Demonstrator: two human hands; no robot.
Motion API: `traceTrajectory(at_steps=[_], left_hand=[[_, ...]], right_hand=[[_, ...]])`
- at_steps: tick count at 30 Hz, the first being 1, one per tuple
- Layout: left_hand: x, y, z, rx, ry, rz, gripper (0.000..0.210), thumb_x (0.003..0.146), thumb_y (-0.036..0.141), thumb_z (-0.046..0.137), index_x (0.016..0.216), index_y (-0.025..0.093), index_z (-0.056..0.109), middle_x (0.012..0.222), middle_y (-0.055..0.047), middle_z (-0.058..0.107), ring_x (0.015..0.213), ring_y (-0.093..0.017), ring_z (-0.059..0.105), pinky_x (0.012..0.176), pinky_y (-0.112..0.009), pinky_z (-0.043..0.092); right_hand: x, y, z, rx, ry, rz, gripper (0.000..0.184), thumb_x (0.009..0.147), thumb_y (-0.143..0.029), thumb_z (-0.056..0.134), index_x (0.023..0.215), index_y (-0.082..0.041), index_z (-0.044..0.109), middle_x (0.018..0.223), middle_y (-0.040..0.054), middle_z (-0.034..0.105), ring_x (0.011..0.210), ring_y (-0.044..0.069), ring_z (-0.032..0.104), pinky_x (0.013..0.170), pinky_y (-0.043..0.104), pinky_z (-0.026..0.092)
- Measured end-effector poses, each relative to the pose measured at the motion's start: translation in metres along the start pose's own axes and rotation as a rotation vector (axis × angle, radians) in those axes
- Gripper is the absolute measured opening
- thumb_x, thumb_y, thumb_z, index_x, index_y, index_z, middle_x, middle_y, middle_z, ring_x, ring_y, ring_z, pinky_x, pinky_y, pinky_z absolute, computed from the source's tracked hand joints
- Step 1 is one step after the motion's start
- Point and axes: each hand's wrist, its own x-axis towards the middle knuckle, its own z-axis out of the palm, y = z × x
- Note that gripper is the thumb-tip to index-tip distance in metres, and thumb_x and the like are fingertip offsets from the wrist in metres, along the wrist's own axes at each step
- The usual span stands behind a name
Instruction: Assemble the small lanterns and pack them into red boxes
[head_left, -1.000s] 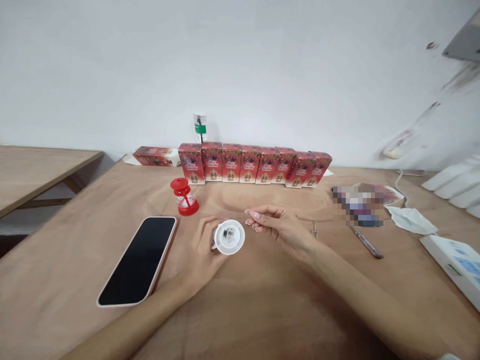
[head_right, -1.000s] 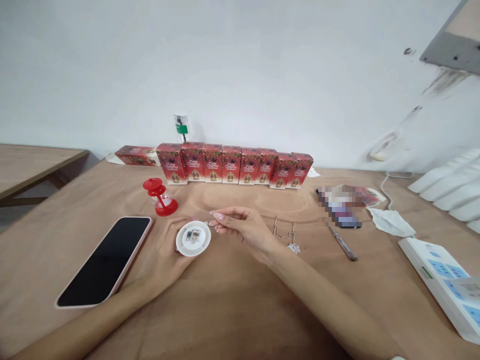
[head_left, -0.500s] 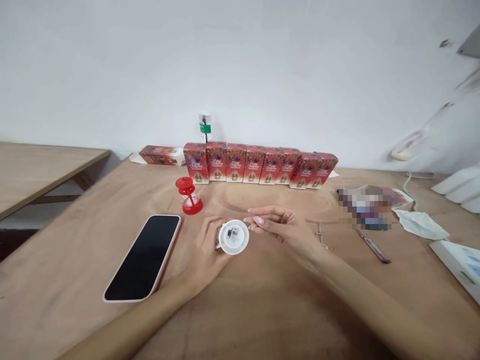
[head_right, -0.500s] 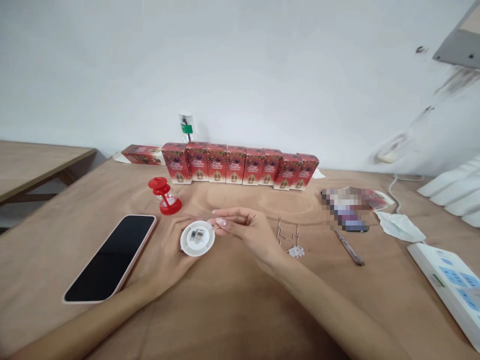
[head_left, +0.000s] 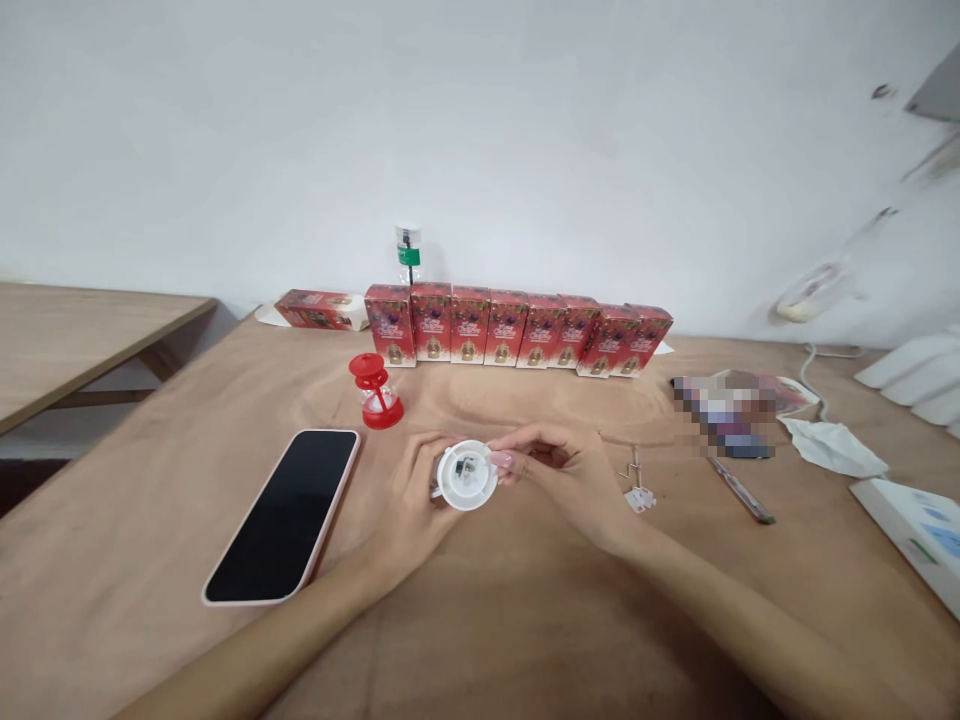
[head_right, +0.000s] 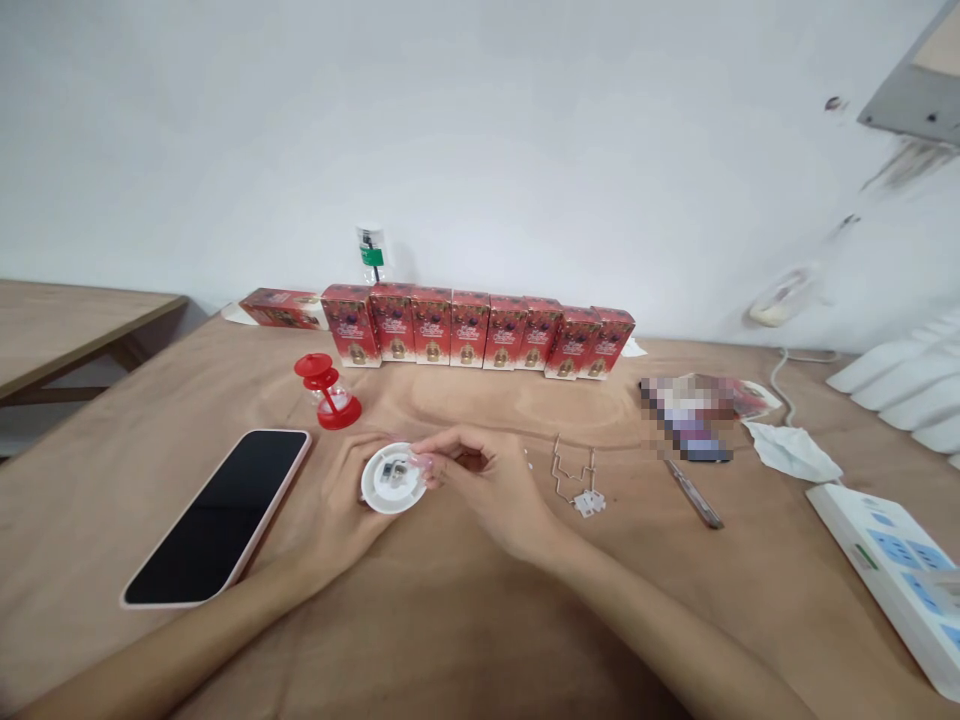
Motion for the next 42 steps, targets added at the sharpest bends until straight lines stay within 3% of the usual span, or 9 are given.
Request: traceTrajectory(at_steps=[6,9,14,19,25,28,33,42], left_hand=[[0.001,0.003,-0.001,-0.035,-0.009,-0.034,0.028,0.083,0.034,0.059,0.108,0.025,0.052,0.100,-0.007,0.059,0.092,-0.023,0.062,0.075,-0.037,0.054],[0.001,0.002,0.000,-0.032,-0.024,-0.038,0.029,0.083,0.034,0.059,0.109,0.023,0.051,0.101,-0.007,0.058,0.095,-0.024,0.061,0.076,-0.037,0.054],[-0.002,0.000,0.002,-0.014,-0.051,-0.028,0.033,0.083,0.030,0.061,0.112,0.021,0.049,0.105,-0.008,0.057,0.098,-0.023,0.060,0.079,-0.037,0.053],[-0.003,-0.001,0.003,-0.022,-0.042,0.001,0.032,0.082,0.027,0.060,0.112,0.023,0.050,0.105,-0.007,0.058,0.098,-0.023,0.060,0.079,-0.036,0.053],[-0.004,-0.002,0.003,-0.043,-0.029,-0.027,0.033,0.082,0.029,0.061,0.113,0.023,0.050,0.106,-0.007,0.057,0.097,-0.022,0.060,0.079,-0.036,0.054],[-0.003,-0.001,0.002,-0.054,-0.041,-0.053,0.033,0.082,0.029,0.061,0.112,0.023,0.050,0.105,-0.007,0.056,0.098,-0.022,0.059,0.078,-0.034,0.054],[-0.004,-0.002,0.003,-0.061,-0.034,-0.042,0.032,0.083,0.026,0.062,0.112,0.022,0.050,0.105,-0.006,0.057,0.099,-0.021,0.059,0.080,-0.034,0.052],[-0.004,-0.002,0.003,-0.018,-0.038,-0.025,0.031,0.084,0.030,0.061,0.111,0.021,0.050,0.104,-0.007,0.057,0.098,-0.021,0.058,0.080,-0.033,0.052]], right_hand=[[0.002,0.001,0.000,0.048,-0.038,0.084,0.017,0.070,-0.035,0.075,0.081,-0.022,0.073,0.081,0.0019,0.074,0.075,0.015,0.067,0.072,0.030,0.055],[0.000,0.003,0.003,-0.038,-0.015,0.036,0.014,0.074,-0.034,0.071,0.081,-0.022,0.074,0.080,0.0021,0.074,0.074,0.016,0.067,0.070,0.030,0.055],[-0.007,0.010,0.007,-0.360,0.042,-0.268,0.013,0.083,-0.027,0.061,0.092,-0.026,0.071,0.094,0.0027,0.074,0.081,0.018,0.068,0.076,0.034,0.055],[-0.007,0.014,0.008,-0.677,0.075,-0.547,0.014,0.087,-0.022,0.056,0.087,-0.025,0.069,0.075,0.0018,0.072,0.068,0.016,0.065,0.063,0.030,0.053],[-0.005,0.020,0.010,-0.787,0.081,-0.755,0.020,0.090,-0.012,0.048,0.087,-0.023,0.065,0.079,0.0038,0.071,0.072,0.015,0.065,0.064,0.028,0.052],[-0.005,0.016,0.010,-0.737,0.120,-0.744,0.013,0.087,-0.012,0.053,0.087,-0.021,0.063,0.079,0.0052,0.069,0.074,0.015,0.064,0.065,0.028,0.052],[-0.006,0.015,0.009,-0.765,0.124,-0.607,0.004,0.084,-0.024,0.063,0.080,-0.022,0.063,0.075,0.0035,0.065,0.071,0.016,0.061,0.064,0.029,0.050],[-0.004,0.015,0.004,-0.799,-0.013,-0.401,0.005,0.081,-0.015,0.064,0.080,-0.020,0.064,0.079,0.0024,0.064,0.073,0.015,0.061,0.065,0.027,0.048]])
